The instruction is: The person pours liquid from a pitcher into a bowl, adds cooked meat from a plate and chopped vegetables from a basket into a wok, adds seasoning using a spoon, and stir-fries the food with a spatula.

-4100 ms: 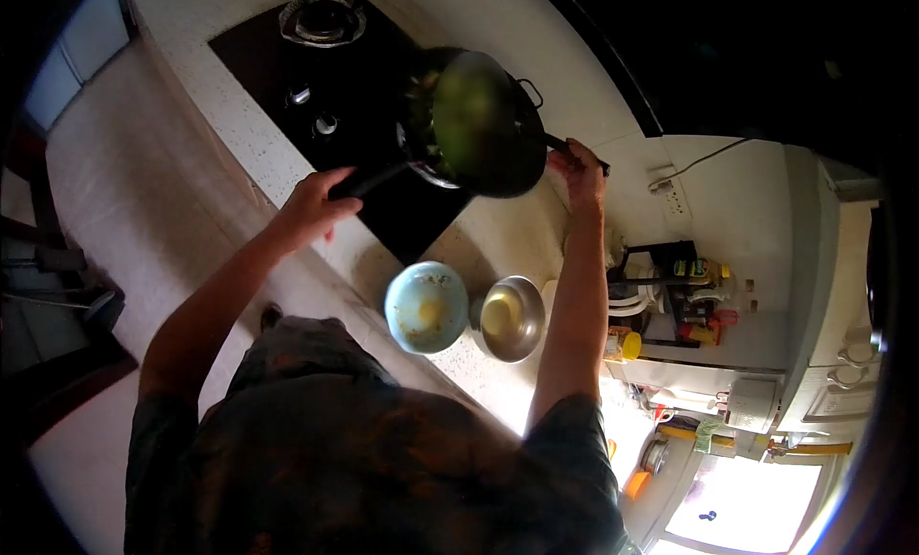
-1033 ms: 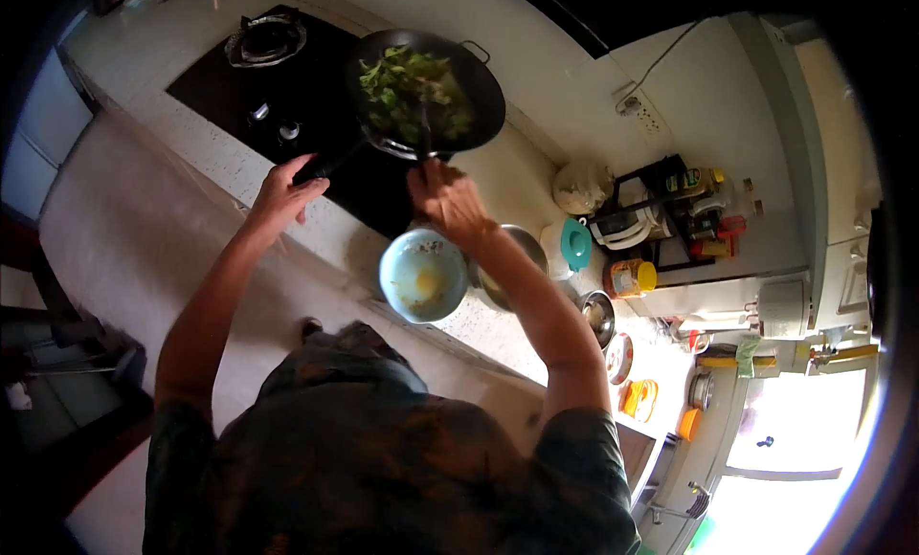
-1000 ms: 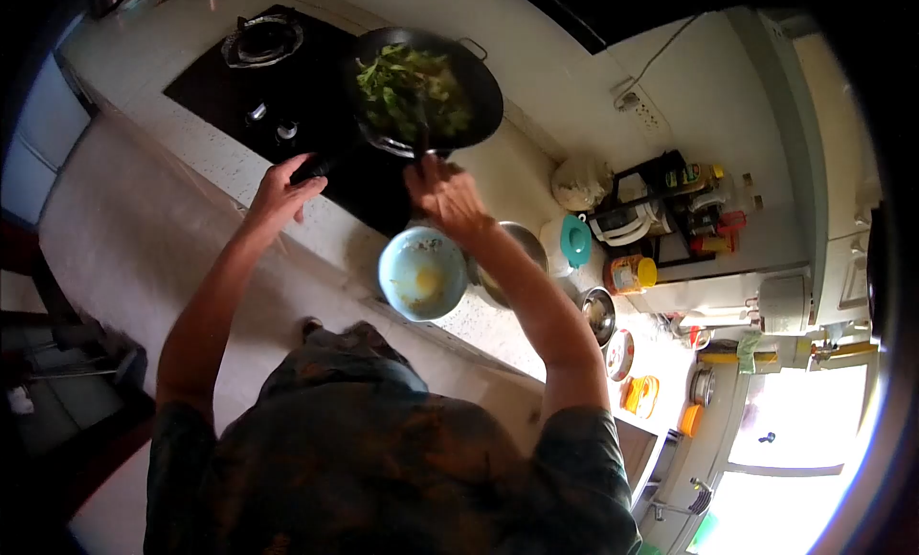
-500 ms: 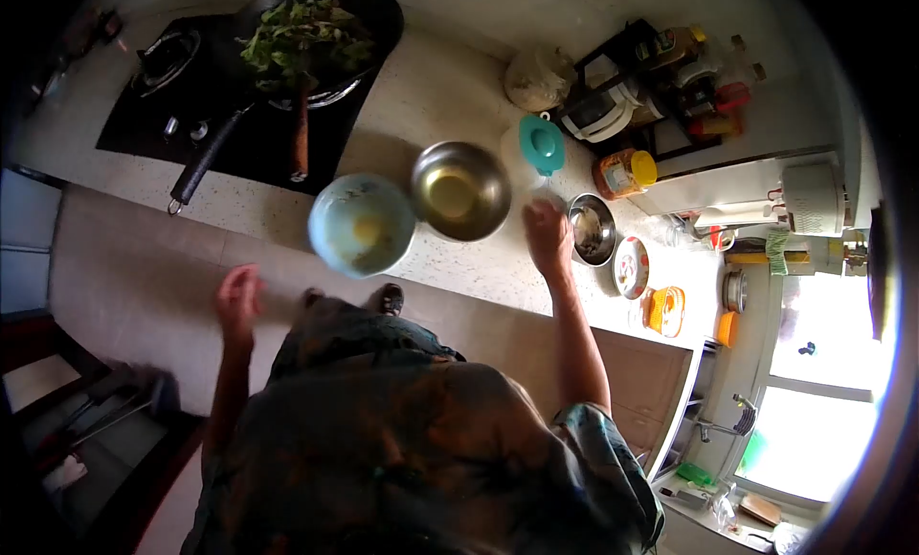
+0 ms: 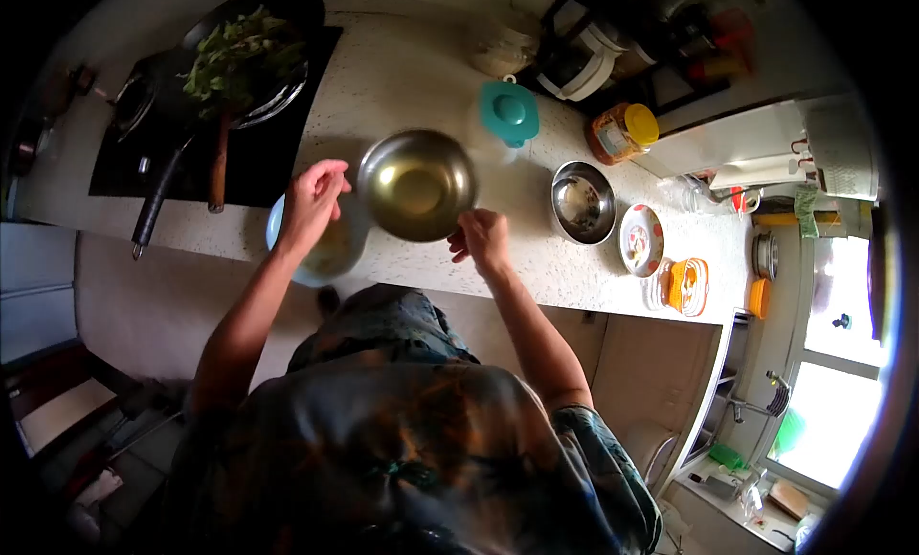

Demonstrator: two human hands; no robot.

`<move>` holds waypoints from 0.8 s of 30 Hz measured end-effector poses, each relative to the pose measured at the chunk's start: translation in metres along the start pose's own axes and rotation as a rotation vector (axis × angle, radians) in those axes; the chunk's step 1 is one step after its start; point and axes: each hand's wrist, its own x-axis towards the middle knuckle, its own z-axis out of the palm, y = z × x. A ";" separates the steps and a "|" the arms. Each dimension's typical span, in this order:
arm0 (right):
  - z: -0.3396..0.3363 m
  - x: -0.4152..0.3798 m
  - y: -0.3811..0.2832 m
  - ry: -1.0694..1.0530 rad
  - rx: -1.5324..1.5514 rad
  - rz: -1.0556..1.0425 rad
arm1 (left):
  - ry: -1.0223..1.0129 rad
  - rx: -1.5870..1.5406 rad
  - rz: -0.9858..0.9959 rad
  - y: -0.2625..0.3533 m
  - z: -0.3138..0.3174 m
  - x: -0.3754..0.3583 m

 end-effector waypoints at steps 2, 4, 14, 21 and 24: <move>-0.011 -0.006 -0.001 -0.007 -0.042 0.003 | -0.037 0.004 0.018 0.012 0.010 0.019; -0.025 -0.011 0.001 0.010 -0.053 0.014 | -0.082 0.017 -0.015 0.028 0.024 0.036; -0.099 -0.042 0.025 0.114 -0.082 0.086 | -0.675 -0.027 -0.086 0.019 0.120 0.115; -0.121 -0.064 0.028 0.157 -0.069 0.119 | -0.835 -0.222 -0.262 0.004 0.179 0.127; -0.122 -0.073 0.016 0.143 -0.147 0.157 | -0.840 -0.577 -0.432 -0.003 0.196 0.129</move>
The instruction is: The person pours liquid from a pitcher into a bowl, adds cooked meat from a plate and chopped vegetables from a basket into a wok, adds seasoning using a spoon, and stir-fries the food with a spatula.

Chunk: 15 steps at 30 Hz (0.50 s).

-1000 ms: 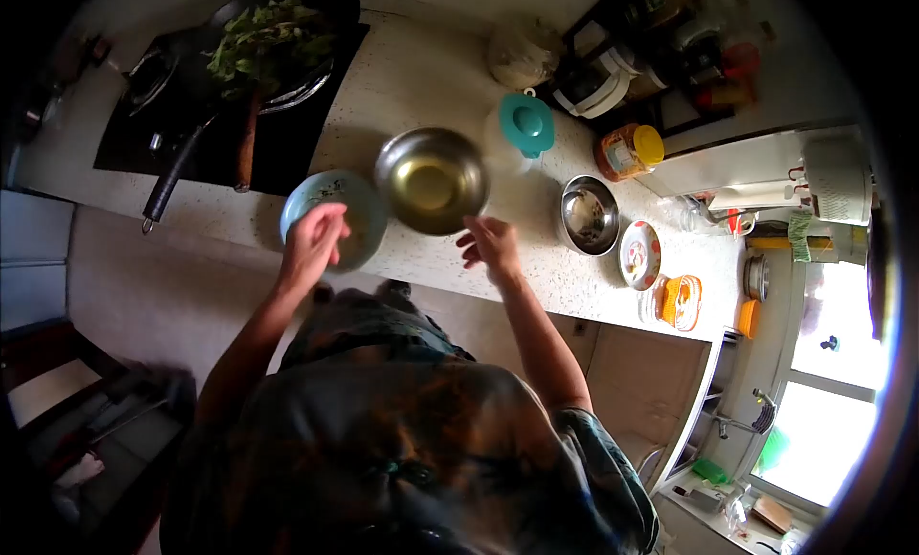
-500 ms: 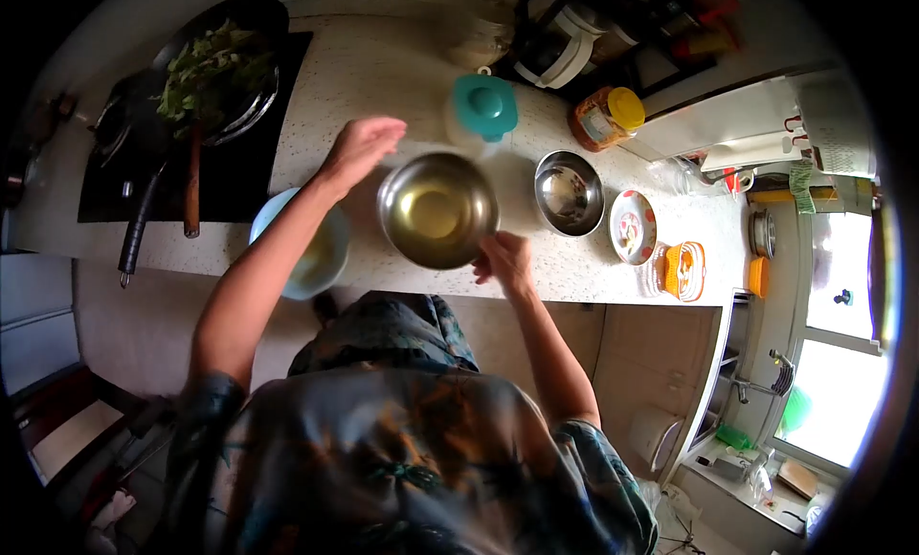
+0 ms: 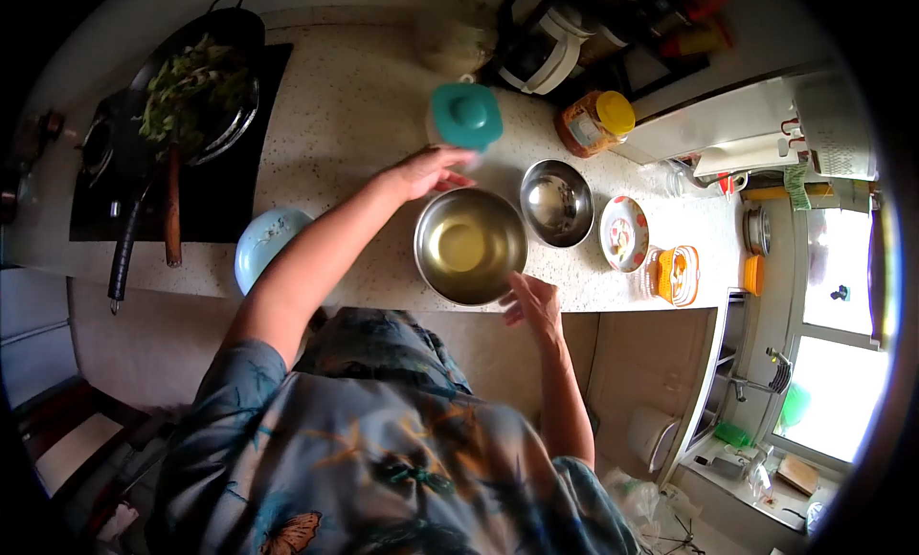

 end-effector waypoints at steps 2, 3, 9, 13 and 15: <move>-0.005 -0.005 -0.002 0.053 -0.011 -0.020 | 0.027 -0.049 -0.023 0.000 0.004 0.001; -0.009 -0.007 -0.004 0.110 -0.017 -0.037 | 0.049 -0.097 -0.053 0.000 0.004 0.000; -0.025 -0.006 -0.030 0.199 -0.085 -0.219 | 0.171 0.049 0.092 0.013 -0.015 -0.033; -0.011 0.002 -0.067 0.189 -0.061 -0.390 | 0.229 0.334 0.111 0.009 -0.046 -0.053; -0.007 0.016 -0.081 0.151 -0.085 -0.455 | 0.295 0.257 0.105 0.011 -0.033 -0.078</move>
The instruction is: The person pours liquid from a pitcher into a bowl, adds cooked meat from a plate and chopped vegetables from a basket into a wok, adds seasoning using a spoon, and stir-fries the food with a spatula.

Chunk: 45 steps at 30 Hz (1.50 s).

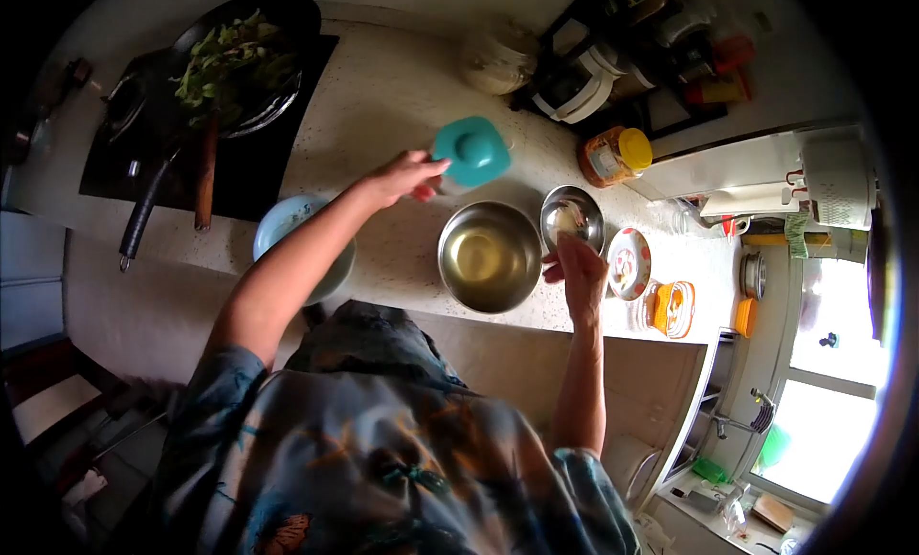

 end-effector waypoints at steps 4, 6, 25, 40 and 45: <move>0.019 0.034 -0.032 -0.076 -0.009 -0.111 | 0.040 -0.050 0.096 -0.003 -0.014 -0.042; 0.028 0.053 -0.032 -0.153 -0.022 -0.164 | 0.055 -0.050 0.140 0.001 -0.022 -0.069; 0.157 0.038 -0.122 -0.435 -0.453 -0.696 | -0.089 -0.360 0.445 -0.029 -0.063 -0.213; 0.159 -0.008 -0.103 -0.477 -0.148 -0.204 | -0.156 -0.011 0.611 -0.049 -0.084 -0.219; 0.154 -0.008 -0.095 -0.380 0.028 -0.037 | -0.146 -0.143 0.597 -0.053 -0.085 -0.217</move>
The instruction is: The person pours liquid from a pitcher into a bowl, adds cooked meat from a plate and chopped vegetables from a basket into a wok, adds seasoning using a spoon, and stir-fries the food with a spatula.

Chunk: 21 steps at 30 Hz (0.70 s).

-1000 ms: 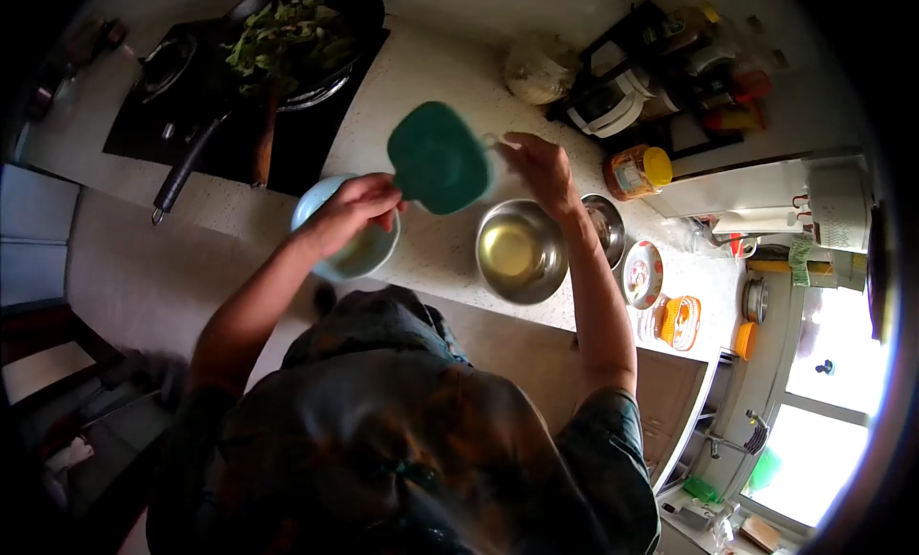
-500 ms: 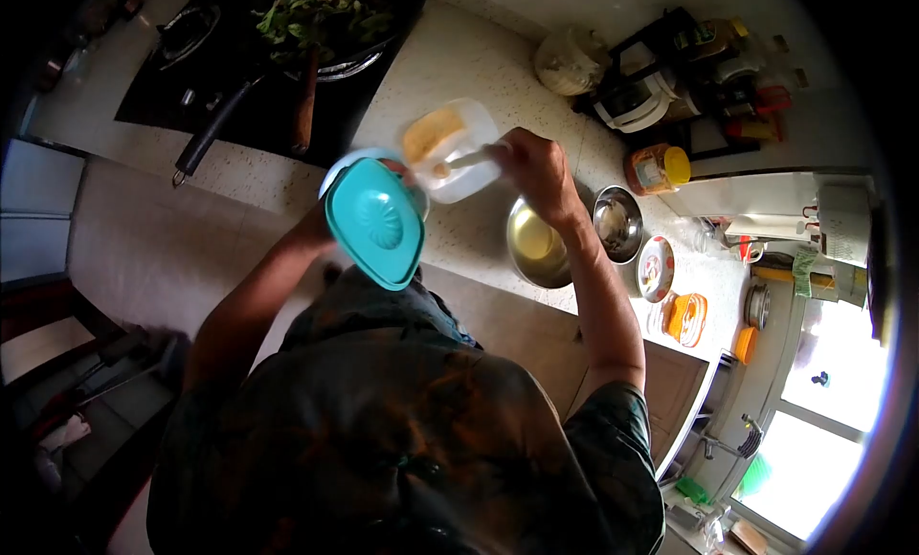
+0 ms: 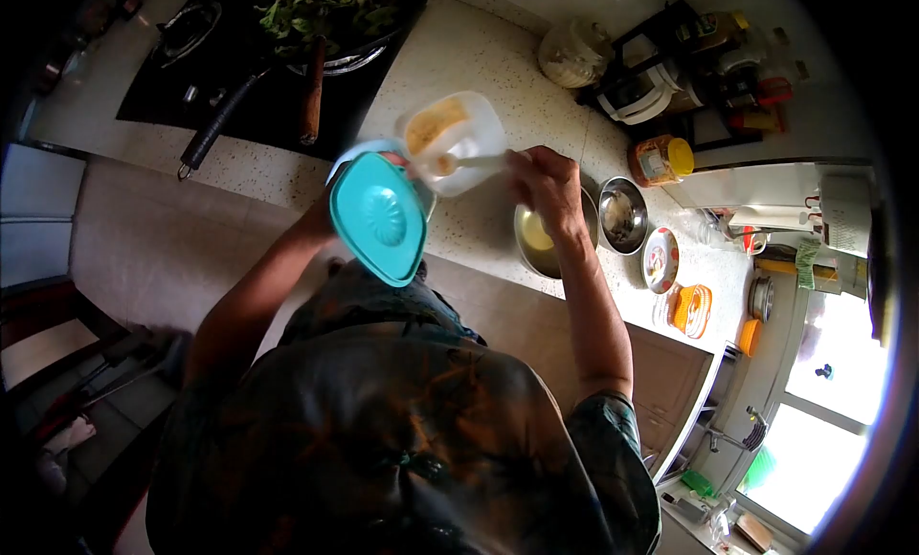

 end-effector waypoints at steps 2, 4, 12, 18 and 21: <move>-0.006 -0.003 0.000 -0.006 0.058 0.015 | -0.003 0.030 0.003 0.003 0.001 0.000; -0.011 -0.004 0.002 -0.021 0.166 0.022 | -0.005 0.060 0.008 0.003 0.001 -0.001; -0.027 0.013 -0.013 0.021 0.461 0.251 | 0.299 0.492 -0.087 -0.010 0.001 -0.003; -0.018 0.090 -0.055 -0.059 0.605 0.012 | 0.340 -0.021 -0.086 -0.007 0.003 -0.036; 0.004 0.131 -0.091 0.028 0.594 -0.064 | 0.539 -0.005 -0.444 0.006 0.004 -0.048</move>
